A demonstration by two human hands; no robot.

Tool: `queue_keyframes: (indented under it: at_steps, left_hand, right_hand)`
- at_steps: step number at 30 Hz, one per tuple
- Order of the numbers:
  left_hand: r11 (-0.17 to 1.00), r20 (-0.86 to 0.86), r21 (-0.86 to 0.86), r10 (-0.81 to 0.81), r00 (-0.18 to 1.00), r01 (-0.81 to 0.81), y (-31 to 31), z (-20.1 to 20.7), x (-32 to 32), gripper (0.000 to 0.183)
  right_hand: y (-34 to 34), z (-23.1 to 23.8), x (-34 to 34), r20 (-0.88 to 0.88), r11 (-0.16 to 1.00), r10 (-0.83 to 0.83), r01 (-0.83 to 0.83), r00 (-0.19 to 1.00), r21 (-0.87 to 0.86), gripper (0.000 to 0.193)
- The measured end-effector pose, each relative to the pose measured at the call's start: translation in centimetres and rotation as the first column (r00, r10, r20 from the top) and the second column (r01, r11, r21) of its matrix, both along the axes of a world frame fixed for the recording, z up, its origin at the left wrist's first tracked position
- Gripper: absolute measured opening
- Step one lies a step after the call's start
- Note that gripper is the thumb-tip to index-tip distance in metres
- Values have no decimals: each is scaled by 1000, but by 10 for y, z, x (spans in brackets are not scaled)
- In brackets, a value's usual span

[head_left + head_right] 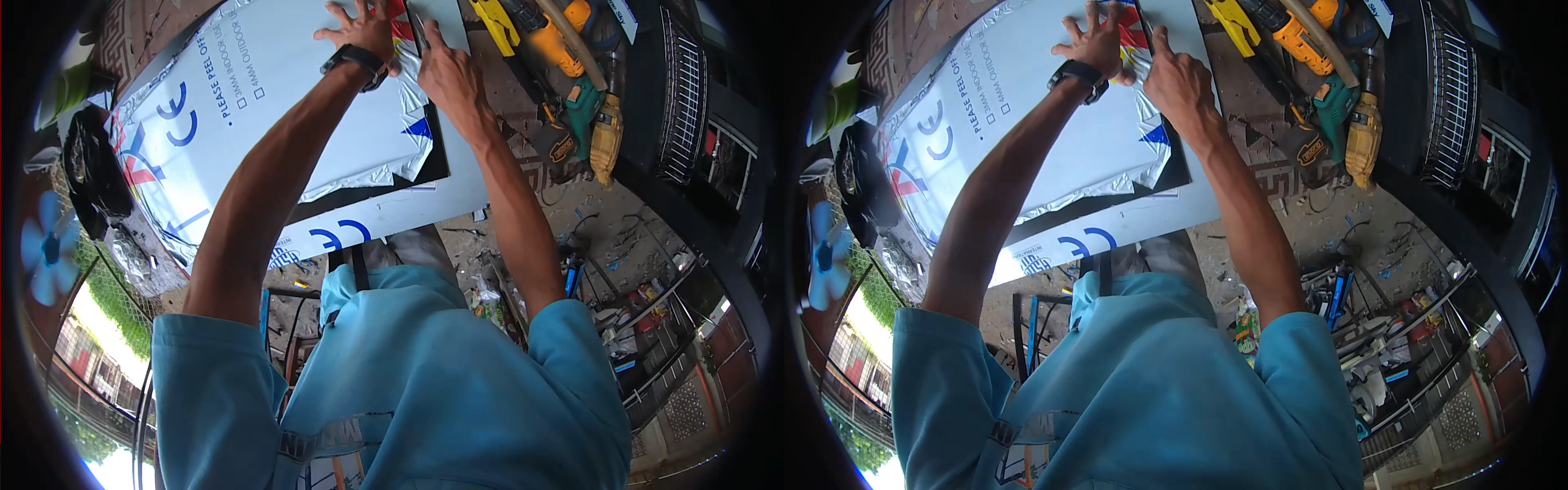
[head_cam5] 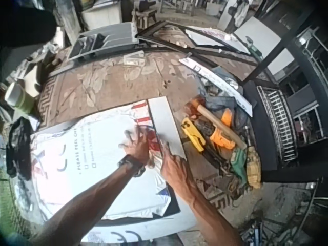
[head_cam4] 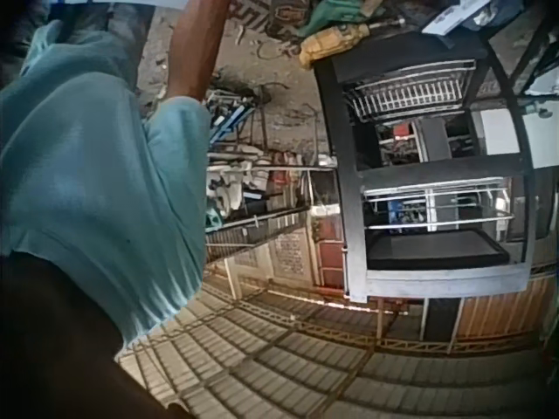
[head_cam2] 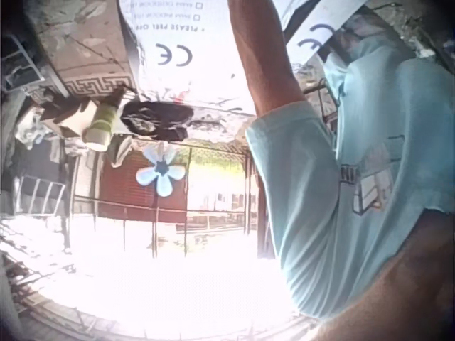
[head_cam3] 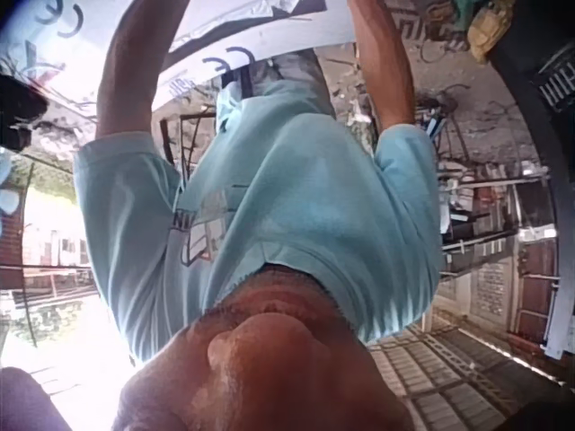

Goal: The person cuts along the edges of a panel using a utility knife and peels off the protective plastic film by hand.

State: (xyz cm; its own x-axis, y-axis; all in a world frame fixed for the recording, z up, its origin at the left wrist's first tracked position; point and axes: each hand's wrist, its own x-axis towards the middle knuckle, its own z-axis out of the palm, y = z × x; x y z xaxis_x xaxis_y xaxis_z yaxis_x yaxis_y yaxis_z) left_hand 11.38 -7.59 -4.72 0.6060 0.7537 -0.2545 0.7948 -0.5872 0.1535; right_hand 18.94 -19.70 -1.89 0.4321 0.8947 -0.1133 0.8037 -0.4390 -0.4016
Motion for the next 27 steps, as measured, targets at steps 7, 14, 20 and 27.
queue_keyframes:
  at_steps: [7,14,20,27]
  left_hand:
    - [941,-177,-332,4,984,-64,5,31,13,130]
    - [940,-195,-332,20,981,-85,-2,47,7,129]
    - [947,-174,-318,-16,985,-41,-2,43,15,126]
    - [990,-134,-138,-14,991,-4,2,20,11,131]
  right_hand:
    - [-177,43,-73,-48,939,-46,27,998,-342,52]
    - [-250,42,-111,-56,951,-93,72,994,-301,56]
    - [-249,51,-99,-57,935,-128,101,990,-341,56]
    - [-137,113,-20,-212,802,-172,11,962,-597,49]
